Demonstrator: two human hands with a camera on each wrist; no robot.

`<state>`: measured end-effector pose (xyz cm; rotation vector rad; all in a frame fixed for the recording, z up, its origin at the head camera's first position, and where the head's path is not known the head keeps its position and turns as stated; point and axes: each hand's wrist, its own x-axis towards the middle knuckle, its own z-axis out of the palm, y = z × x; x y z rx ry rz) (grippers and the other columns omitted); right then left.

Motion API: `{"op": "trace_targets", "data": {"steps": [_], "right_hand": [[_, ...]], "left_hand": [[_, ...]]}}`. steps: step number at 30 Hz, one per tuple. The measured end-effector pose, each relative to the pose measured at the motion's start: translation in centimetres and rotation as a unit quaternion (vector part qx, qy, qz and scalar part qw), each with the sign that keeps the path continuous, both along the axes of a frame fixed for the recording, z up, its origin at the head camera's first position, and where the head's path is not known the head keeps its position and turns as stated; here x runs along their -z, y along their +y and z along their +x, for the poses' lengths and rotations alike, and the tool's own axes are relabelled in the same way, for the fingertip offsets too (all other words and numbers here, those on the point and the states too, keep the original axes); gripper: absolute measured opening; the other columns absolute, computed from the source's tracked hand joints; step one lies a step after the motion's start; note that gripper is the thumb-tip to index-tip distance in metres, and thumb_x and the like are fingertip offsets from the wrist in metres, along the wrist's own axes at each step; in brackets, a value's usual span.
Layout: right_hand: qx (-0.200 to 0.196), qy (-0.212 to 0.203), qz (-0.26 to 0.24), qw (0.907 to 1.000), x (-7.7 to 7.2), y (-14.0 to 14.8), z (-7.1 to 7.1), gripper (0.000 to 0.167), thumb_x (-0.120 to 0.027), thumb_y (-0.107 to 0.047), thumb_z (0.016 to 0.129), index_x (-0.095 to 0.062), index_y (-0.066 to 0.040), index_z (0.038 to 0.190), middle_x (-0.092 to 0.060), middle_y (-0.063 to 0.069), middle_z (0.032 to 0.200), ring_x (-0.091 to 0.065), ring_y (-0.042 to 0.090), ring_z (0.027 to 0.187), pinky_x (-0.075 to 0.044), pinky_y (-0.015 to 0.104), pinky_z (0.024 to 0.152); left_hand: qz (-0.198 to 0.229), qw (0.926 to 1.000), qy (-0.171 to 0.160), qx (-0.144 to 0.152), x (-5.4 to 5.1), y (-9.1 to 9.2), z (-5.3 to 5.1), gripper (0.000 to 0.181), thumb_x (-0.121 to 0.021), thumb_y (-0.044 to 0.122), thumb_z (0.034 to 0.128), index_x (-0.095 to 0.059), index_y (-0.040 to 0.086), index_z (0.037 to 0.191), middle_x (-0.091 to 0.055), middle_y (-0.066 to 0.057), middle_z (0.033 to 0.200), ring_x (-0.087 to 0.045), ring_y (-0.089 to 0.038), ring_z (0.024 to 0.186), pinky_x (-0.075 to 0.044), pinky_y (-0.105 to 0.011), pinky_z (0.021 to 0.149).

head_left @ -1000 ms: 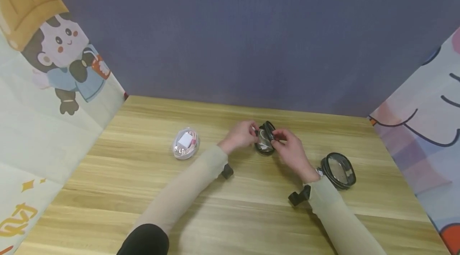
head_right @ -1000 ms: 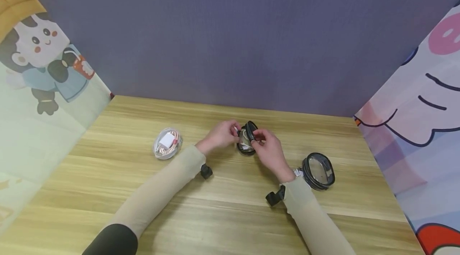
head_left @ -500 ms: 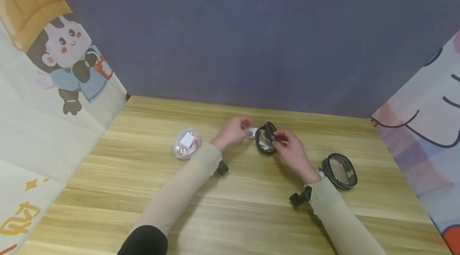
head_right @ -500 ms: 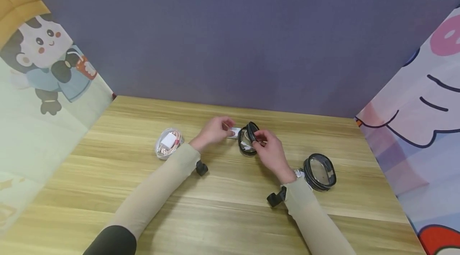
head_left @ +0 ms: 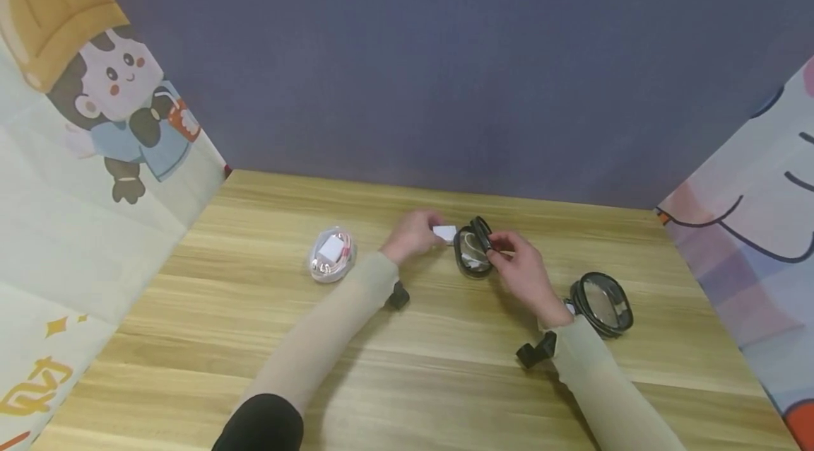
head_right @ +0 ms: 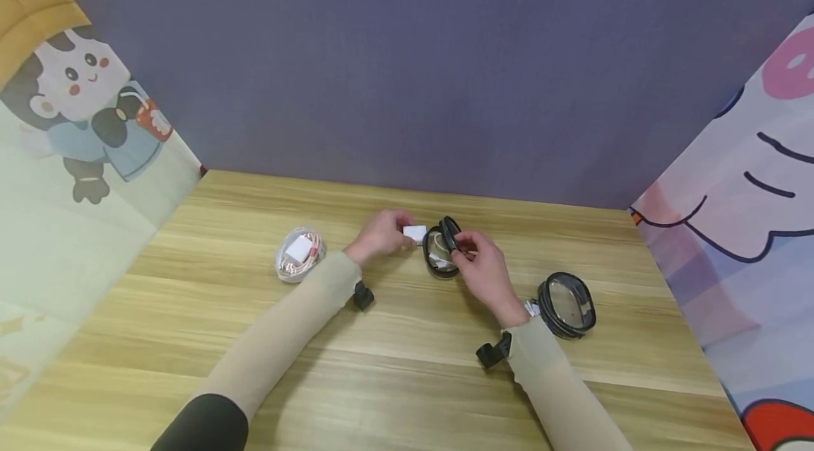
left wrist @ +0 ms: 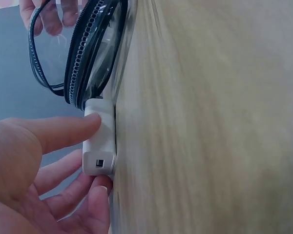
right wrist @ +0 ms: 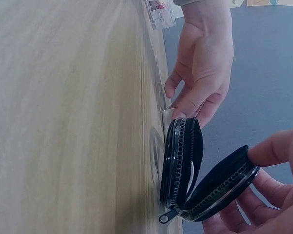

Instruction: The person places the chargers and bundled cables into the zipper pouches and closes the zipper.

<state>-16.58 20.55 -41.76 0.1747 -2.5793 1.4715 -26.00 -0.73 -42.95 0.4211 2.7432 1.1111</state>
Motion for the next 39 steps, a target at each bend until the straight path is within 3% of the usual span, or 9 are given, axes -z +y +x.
{"op": "trace_targets", "data": {"steps": [8, 16, 21, 26, 29, 39], "right_hand": [[0.002, -0.001, -0.001, 1.0000, 0.1, 0.2, 0.2, 0.025, -0.061, 0.002, 0.093, -0.060, 0.007, 0.117, -0.062, 0.024, 0.116, -0.059, 0.038, 0.111, -0.052, 0.049, 0.094], [0.001, -0.001, 0.001, 1.0000, 0.4, 0.4, 0.3, 0.025, -0.061, 0.001, 0.092, -0.061, 0.006, 0.117, -0.063, 0.022, 0.114, -0.060, 0.036, 0.110, -0.052, 0.048, 0.094], [0.004, 0.005, 0.000, 1.0000, 0.4, 0.3, 0.1, 0.025, -0.061, 0.001, 0.093, -0.062, 0.006, 0.117, -0.064, 0.022, 0.114, -0.060, 0.035, 0.109, -0.052, 0.048, 0.093], [0.001, 0.012, -0.004, 0.9999, 0.3, 0.3, 0.1, 0.025, -0.061, 0.001, 0.093, -0.063, 0.007, 0.117, -0.064, 0.024, 0.116, -0.061, 0.037, 0.110, -0.052, 0.048, 0.094], [-0.003, 0.018, -0.002, 0.9998, 0.4, 0.4, 0.2, 0.025, -0.061, 0.001, 0.094, -0.064, 0.008, 0.119, -0.064, 0.024, 0.119, -0.061, 0.037, 0.112, -0.053, 0.047, 0.093], [-0.012, 0.020, -0.005, 0.9997, 0.4, 0.5, 0.4, 0.027, -0.063, -0.003, 0.096, -0.065, 0.008, 0.121, -0.063, 0.024, 0.123, -0.060, 0.037, 0.115, -0.053, 0.046, 0.094]], "left_hand": [[-0.010, 0.9999, -0.004, -0.009, -0.3, 0.0, 0.4, 0.046, -0.086, 0.013, 0.0741, -0.072, 0.012, 0.118, -0.072, -0.003, 0.106, -0.063, -0.017, 0.090, -0.052, -0.035, 0.086], [0.059, 0.9970, -0.045, -0.023, -1.2, -0.4, 1.2, 0.041, -0.084, 0.010, 0.0762, -0.071, 0.006, 0.115, -0.069, -0.006, 0.096, -0.066, -0.017, 0.067, -0.057, -0.028, 0.059], [0.055, 0.9976, -0.035, -0.023, -1.9, -0.7, 1.6, 0.039, -0.085, 0.014, 0.0764, -0.071, 0.008, 0.112, -0.069, -0.004, 0.093, -0.064, -0.015, 0.064, -0.055, -0.026, 0.056], [0.040, 0.9991, -0.014, 0.009, -2.3, -0.7, 2.1, 0.034, -0.086, 0.016, 0.0750, -0.073, 0.010, 0.105, -0.070, 0.000, 0.086, -0.064, -0.015, 0.065, -0.055, -0.027, 0.056], [0.038, 0.9987, -0.017, 0.030, -2.3, -0.6, 2.4, 0.033, -0.086, 0.015, 0.0755, -0.073, 0.010, 0.105, -0.069, 0.001, 0.083, -0.065, -0.016, 0.065, -0.055, -0.027, 0.055], [0.014, 0.9985, -0.003, 0.053, -2.4, 0.0, 3.0, 0.036, -0.087, 0.022, 0.0746, -0.074, 0.014, 0.107, -0.068, 0.003, 0.089, -0.062, -0.013, 0.076, -0.052, -0.027, 0.067]]}}
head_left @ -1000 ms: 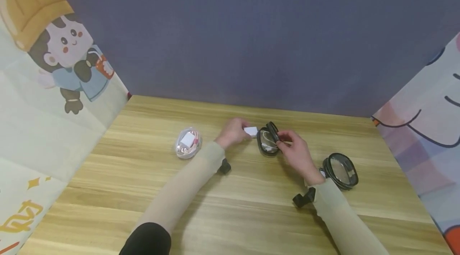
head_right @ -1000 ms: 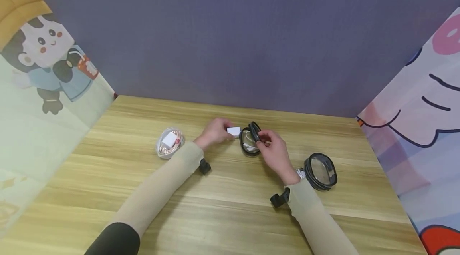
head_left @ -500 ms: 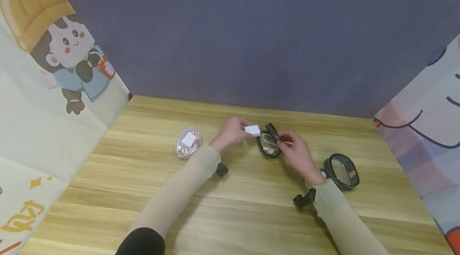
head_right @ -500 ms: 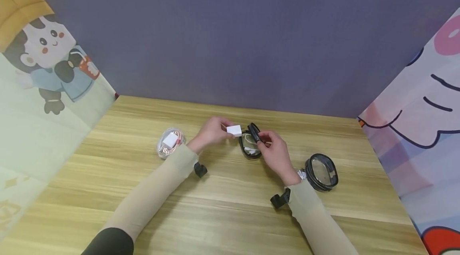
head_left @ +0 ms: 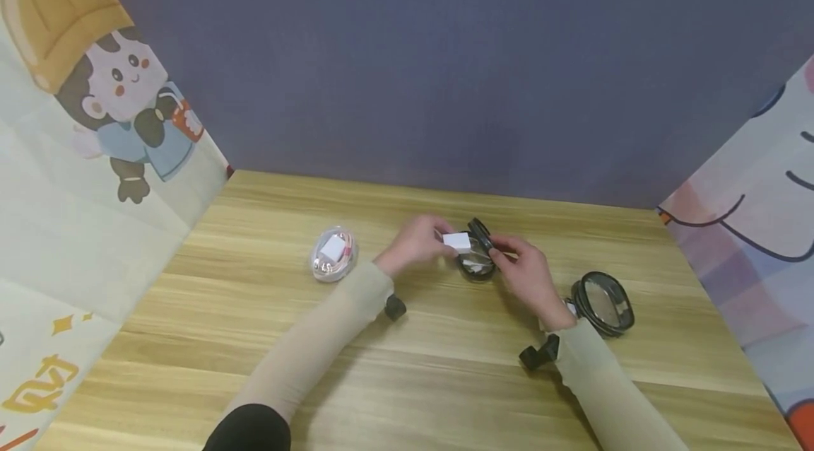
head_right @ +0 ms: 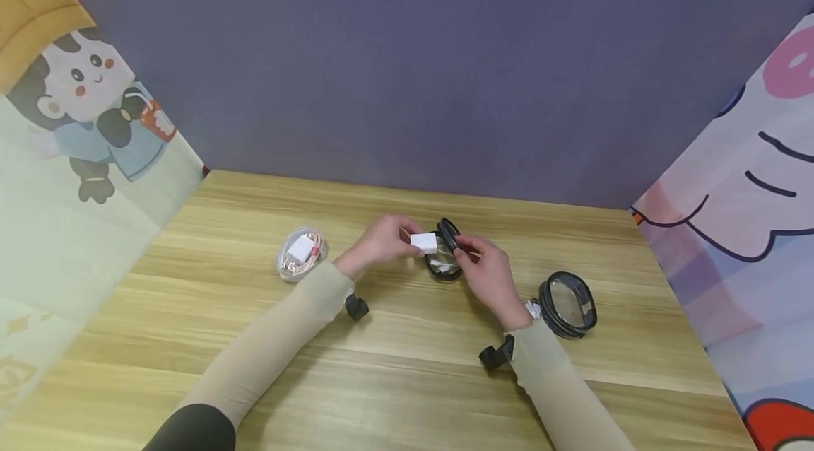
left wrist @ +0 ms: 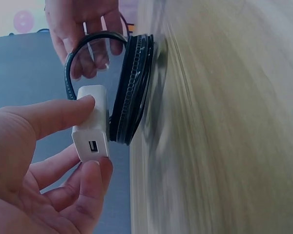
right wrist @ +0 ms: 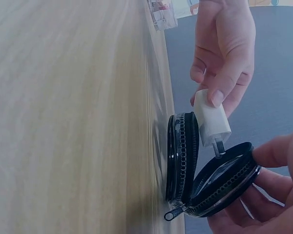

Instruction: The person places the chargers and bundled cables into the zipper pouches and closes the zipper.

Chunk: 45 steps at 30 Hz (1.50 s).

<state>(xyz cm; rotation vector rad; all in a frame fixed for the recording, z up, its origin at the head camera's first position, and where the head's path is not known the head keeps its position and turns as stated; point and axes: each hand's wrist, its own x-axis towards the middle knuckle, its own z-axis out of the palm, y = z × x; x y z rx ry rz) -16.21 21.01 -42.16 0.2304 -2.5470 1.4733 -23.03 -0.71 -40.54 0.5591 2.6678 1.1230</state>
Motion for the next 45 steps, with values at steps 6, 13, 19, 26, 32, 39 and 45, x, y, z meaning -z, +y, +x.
{"op": "trace_targets", "data": {"steps": [6, 13, 19, 26, 32, 39, 45], "right_hand": [[0.003, -0.008, 0.001, 1.0000, 0.0, 0.1, 0.0, 0.028, -0.062, -0.004, 0.097, -0.064, 0.007, 0.122, -0.063, 0.023, 0.124, -0.060, 0.038, 0.115, -0.053, 0.047, 0.094], [0.009, -0.024, 0.006, 0.9996, -0.1, 0.2, 0.1, 0.028, -0.061, -0.007, 0.098, -0.064, 0.005, 0.124, -0.063, 0.022, 0.125, -0.060, 0.038, 0.117, -0.052, 0.048, 0.094], [0.012, -0.033, 0.003, 0.9994, -0.3, 0.1, 0.2, 0.028, -0.059, -0.008, 0.099, -0.064, 0.005, 0.124, -0.064, 0.023, 0.122, -0.056, 0.038, 0.121, -0.049, 0.048, 0.097], [0.010, -0.037, -0.005, 0.9993, -0.4, 0.1, 0.3, 0.028, -0.059, -0.009, 0.100, -0.064, 0.004, 0.124, -0.064, 0.022, 0.123, -0.055, 0.037, 0.122, -0.048, 0.048, 0.097], [0.007, -0.051, -0.007, 0.9987, -0.3, 0.0, 0.2, 0.030, -0.059, -0.011, 0.101, -0.064, 0.004, 0.126, -0.064, 0.022, 0.124, -0.053, 0.037, 0.125, -0.044, 0.049, 0.101], [0.008, -0.047, -0.006, 0.9988, -0.3, -0.1, 0.3, 0.030, -0.060, -0.010, 0.100, -0.064, 0.004, 0.126, -0.064, 0.022, 0.124, -0.054, 0.037, 0.123, -0.045, 0.048, 0.101], [0.005, -0.050, -0.013, 0.9986, -0.3, -0.2, 0.4, 0.031, -0.060, -0.008, 0.098, -0.063, 0.005, 0.127, -0.062, 0.023, 0.127, -0.056, 0.036, 0.122, -0.049, 0.047, 0.099]], "left_hand": [[-0.006, 0.9999, 0.000, 0.014, 0.1, 0.6, 0.0, 0.040, -0.087, 0.019, 0.0760, -0.072, 0.012, 0.112, -0.070, 0.000, 0.094, -0.063, -0.013, 0.079, -0.053, -0.026, 0.068], [-0.013, 0.9979, 0.027, 0.057, 0.6, 1.3, -0.6, 0.045, -0.087, 0.016, 0.0758, -0.072, 0.011, 0.118, -0.072, -0.001, 0.106, -0.064, -0.013, 0.092, -0.051, -0.028, 0.084], [-0.023, 0.9961, 0.031, 0.080, 1.1, 1.7, -0.7, 0.046, -0.083, 0.011, 0.0789, -0.070, 0.010, 0.123, -0.071, -0.003, 0.112, -0.064, -0.015, 0.097, -0.051, -0.029, 0.088], [-0.060, 0.9912, 0.056, 0.104, 1.3, 2.2, -0.8, 0.041, -0.077, 0.012, 0.0858, -0.067, 0.011, 0.126, -0.067, -0.003, 0.123, -0.060, -0.018, 0.111, -0.047, -0.032, 0.098], [-0.036, 0.9944, 0.031, 0.095, 1.2, 2.0, -0.6, 0.039, -0.068, 0.006, 0.0916, -0.063, 0.008, 0.130, -0.063, -0.007, 0.132, -0.056, -0.022, 0.123, -0.043, -0.035, 0.106], [0.019, 0.9964, 0.009, 0.082, 1.0, 0.9, -0.7, 0.040, -0.066, 0.006, 0.0932, -0.061, 0.011, 0.133, -0.061, -0.005, 0.135, -0.055, -0.022, 0.125, -0.043, -0.038, 0.106], [0.062, 0.9949, -0.010, 0.078, 1.3, 0.1, -0.8, 0.042, -0.066, 0.002, 0.0914, -0.061, 0.012, 0.132, -0.064, -0.004, 0.129, -0.060, -0.019, 0.117, -0.048, -0.035, 0.100]]}}
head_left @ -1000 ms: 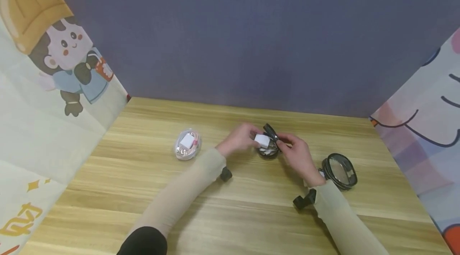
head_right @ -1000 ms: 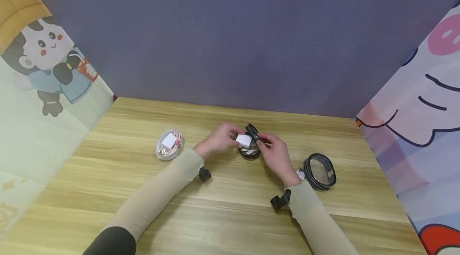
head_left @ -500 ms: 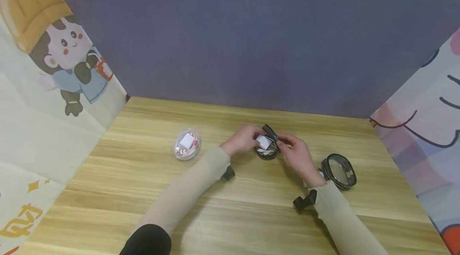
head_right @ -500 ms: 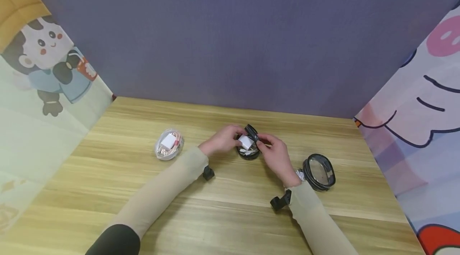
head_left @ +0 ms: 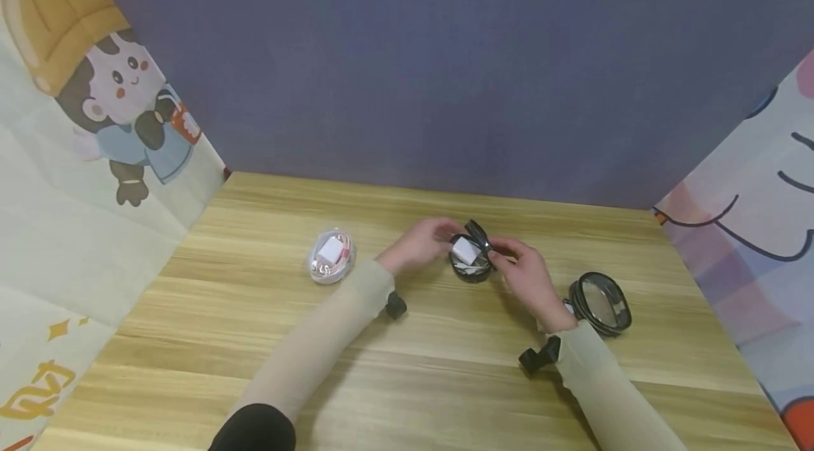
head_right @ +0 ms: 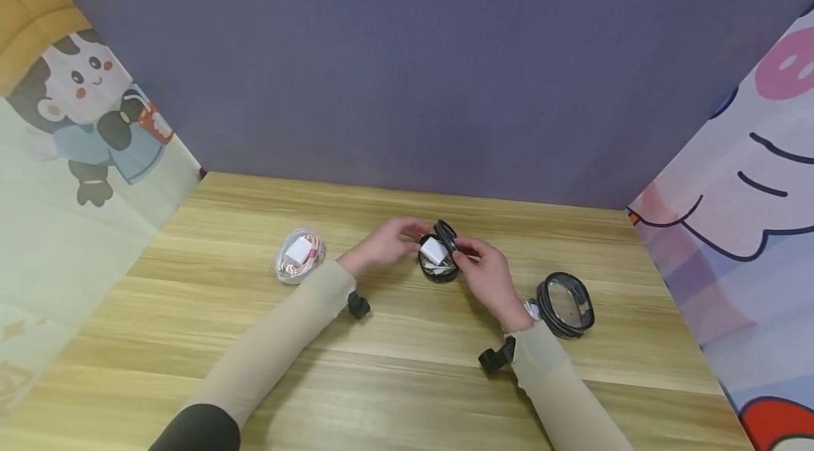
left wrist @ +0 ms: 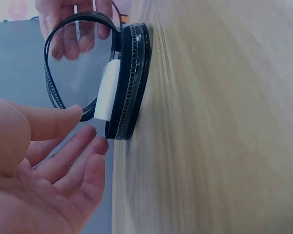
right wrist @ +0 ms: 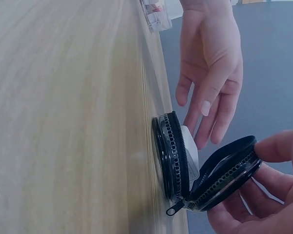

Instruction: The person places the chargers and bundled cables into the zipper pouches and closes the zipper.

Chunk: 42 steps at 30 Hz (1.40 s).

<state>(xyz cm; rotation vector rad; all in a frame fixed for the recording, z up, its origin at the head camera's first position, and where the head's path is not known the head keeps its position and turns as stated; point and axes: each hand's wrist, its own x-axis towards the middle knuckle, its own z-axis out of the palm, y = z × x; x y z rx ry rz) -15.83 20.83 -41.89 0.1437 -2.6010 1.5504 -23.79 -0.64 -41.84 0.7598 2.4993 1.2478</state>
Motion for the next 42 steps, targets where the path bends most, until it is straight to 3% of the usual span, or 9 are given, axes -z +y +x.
{"op": "trace_targets", "data": {"steps": [6, 12, 22, 27, 35, 42], "right_hand": [[-0.027, 0.023, 0.002, 0.9994, 0.1, 0.4, -0.8, 0.028, -0.062, -0.002, 0.096, -0.064, 0.007, 0.123, -0.063, 0.024, 0.125, -0.058, 0.037, 0.118, -0.051, 0.045, 0.098], [-0.066, 0.051, 0.031, 0.9960, 0.1, 0.7, -1.6, 0.027, -0.066, 0.000, 0.093, -0.066, 0.006, 0.119, -0.063, 0.024, 0.121, -0.062, 0.037, 0.112, -0.053, 0.046, 0.094], [-0.100, 0.091, 0.115, 0.9841, 0.3, 0.3, -2.1, 0.017, -0.070, -0.004, 0.091, -0.073, -0.003, 0.107, -0.069, 0.010, 0.100, -0.065, 0.023, 0.087, -0.055, 0.043, 0.077], [-0.103, 0.092, 0.128, 0.9821, 0.2, -0.1, -2.2, 0.016, -0.069, -0.005, 0.092, -0.073, -0.004, 0.107, -0.070, 0.011, 0.104, -0.065, 0.024, 0.088, -0.056, 0.045, 0.078], [-0.119, 0.073, 0.151, 0.9785, 0.4, -0.1, -2.5, 0.017, -0.067, -0.010, 0.095, -0.073, -0.008, 0.110, -0.071, 0.011, 0.110, -0.067, 0.027, 0.096, -0.055, 0.046, 0.083], [-0.132, 0.066, 0.155, 0.9769, 0.5, -0.1, -2.5, 0.017, -0.065, -0.010, 0.096, -0.074, -0.011, 0.111, -0.070, 0.010, 0.112, -0.064, 0.025, 0.095, -0.053, 0.046, 0.082]], "left_hand": [[0.025, 0.9994, -0.022, -0.005, 0.5, -0.4, -0.6, 0.041, -0.067, 0.005, 0.0927, -0.060, 0.009, 0.133, -0.064, -0.003, 0.129, -0.060, -0.017, 0.116, -0.048, -0.032, 0.100], [0.052, 0.9979, -0.036, -0.008, 0.2, -0.8, -0.7, 0.037, -0.063, 0.006, 0.0955, -0.059, 0.006, 0.132, -0.064, -0.006, 0.126, -0.061, -0.022, 0.114, -0.052, -0.035, 0.094], [0.058, 0.9976, -0.036, -0.008, 0.2, -2.1, -0.5, 0.037, -0.062, 0.012, 0.0975, -0.058, 0.006, 0.133, -0.066, -0.002, 0.119, -0.062, -0.018, 0.106, -0.053, -0.035, 0.090], [0.049, 0.9977, -0.045, -0.012, 0.4, -2.2, -0.4, 0.033, -0.062, 0.013, 0.0977, -0.060, 0.004, 0.130, -0.067, -0.002, 0.113, -0.063, -0.016, 0.102, -0.051, -0.034, 0.093], [0.045, 0.9942, -0.098, -0.004, 0.4, -1.8, 0.1, 0.036, -0.062, 0.022, 0.0990, -0.058, 0.008, 0.132, -0.067, -0.005, 0.120, -0.065, -0.017, 0.105, -0.054, -0.036, 0.089], [0.057, 0.9926, -0.107, -0.002, 0.1, -1.6, 0.4, 0.037, -0.061, 0.023, 0.0993, -0.058, 0.008, 0.133, -0.066, -0.007, 0.124, -0.064, -0.019, 0.108, -0.054, -0.039, 0.090]]}}
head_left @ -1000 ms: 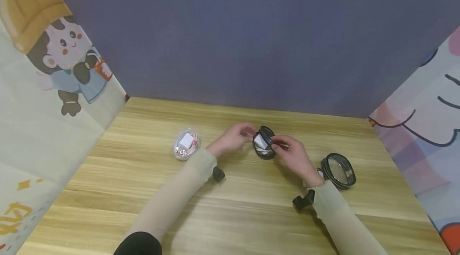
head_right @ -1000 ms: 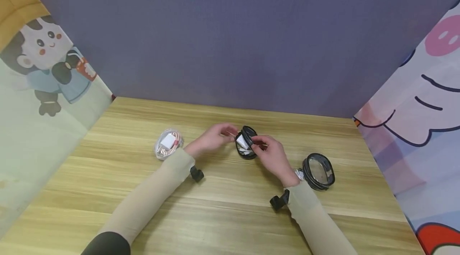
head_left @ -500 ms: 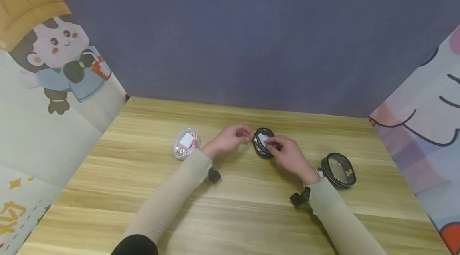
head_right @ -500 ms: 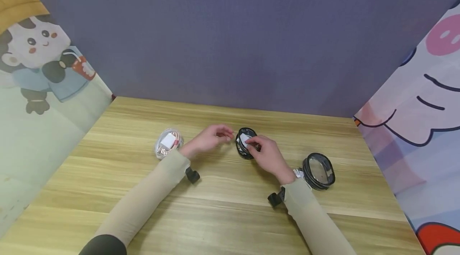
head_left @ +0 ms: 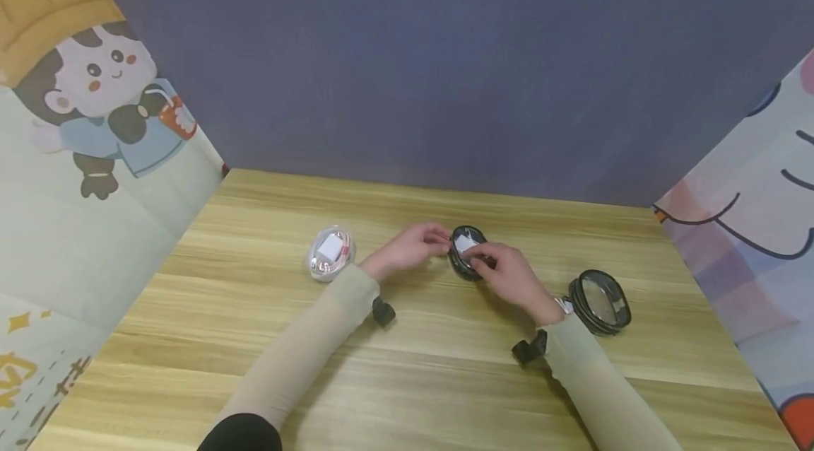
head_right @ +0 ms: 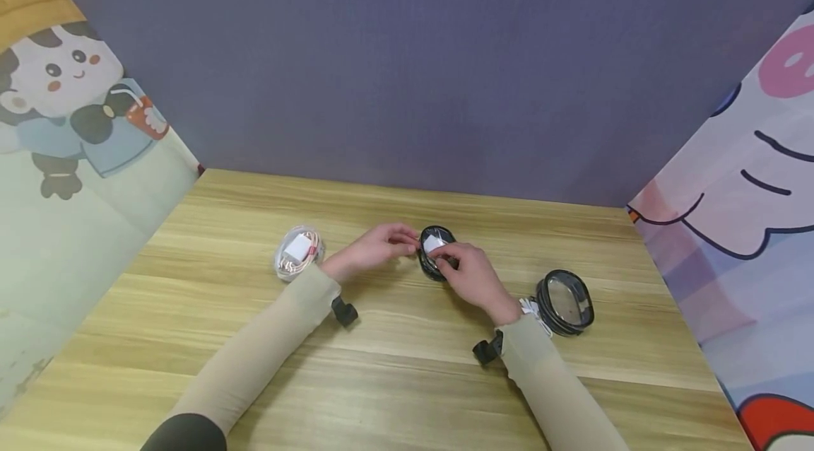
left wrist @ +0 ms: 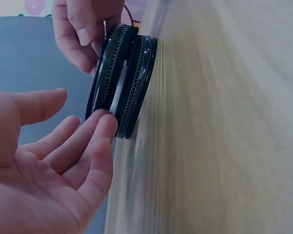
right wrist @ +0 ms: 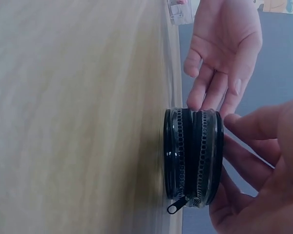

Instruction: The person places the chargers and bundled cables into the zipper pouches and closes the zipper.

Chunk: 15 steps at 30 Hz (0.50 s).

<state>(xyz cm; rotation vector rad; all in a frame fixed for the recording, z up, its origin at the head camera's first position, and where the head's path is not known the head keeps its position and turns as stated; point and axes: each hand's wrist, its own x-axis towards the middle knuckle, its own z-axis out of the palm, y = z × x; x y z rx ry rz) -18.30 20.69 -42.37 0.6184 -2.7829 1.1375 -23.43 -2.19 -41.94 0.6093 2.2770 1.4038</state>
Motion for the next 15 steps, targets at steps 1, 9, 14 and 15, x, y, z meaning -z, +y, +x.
{"op": "trace_targets", "data": {"steps": [1, 9, 14, 15], "right_hand": [[-0.004, 0.000, -0.002, 1.0000, 0.0, 0.0, 0.0, 0.018, -0.066, -0.009, 0.095, -0.074, -0.010, 0.111, -0.070, 0.011, 0.112, -0.064, 0.025, 0.095, -0.053, 0.046, 0.082], [0.050, 0.020, -0.055, 0.9970, 0.3, 0.3, -0.4, 0.013, -0.067, -0.003, 0.093, -0.073, -0.004, 0.104, -0.073, 0.012, 0.102, -0.067, 0.027, 0.089, -0.056, 0.042, 0.078], [0.108, -0.006, -0.085, 0.9905, 0.0, 0.7, -1.2, 0.020, -0.068, -0.006, 0.092, -0.068, 0.003, 0.110, -0.071, 0.018, 0.104, -0.067, 0.032, 0.097, -0.056, 0.045, 0.082], [0.119, -0.018, -0.083, 0.9892, -0.2, 0.8, -1.4, 0.024, -0.068, -0.008, 0.092, -0.067, 0.003, 0.113, -0.070, 0.019, 0.106, -0.067, 0.033, 0.097, -0.056, 0.046, 0.082]], "left_hand": [[0.002, 1.0000, 0.000, 0.000, 0.0, 0.0, 0.0, 0.037, -0.061, 0.023, 0.0993, -0.057, 0.008, 0.133, -0.066, -0.007, 0.123, -0.064, -0.020, 0.108, -0.054, -0.039, 0.090], [0.013, 0.9998, -0.017, -0.004, -0.1, -0.3, 0.0, 0.040, -0.061, 0.025, 0.0995, -0.055, 0.007, 0.135, -0.066, -0.007, 0.118, -0.064, -0.025, 0.106, -0.054, -0.040, 0.088], [0.018, 0.9996, -0.021, -0.005, -0.2, -0.5, -0.1, 0.041, -0.060, 0.024, 0.1002, -0.054, 0.005, 0.136, -0.065, -0.009, 0.118, -0.064, -0.028, 0.105, -0.054, -0.041, 0.088], [0.017, 0.9996, -0.020, -0.007, -0.2, -0.6, -0.1, 0.041, -0.060, 0.024, 0.1003, -0.053, 0.005, 0.136, -0.064, -0.010, 0.119, -0.064, -0.028, 0.105, -0.055, -0.041, 0.087]]}}
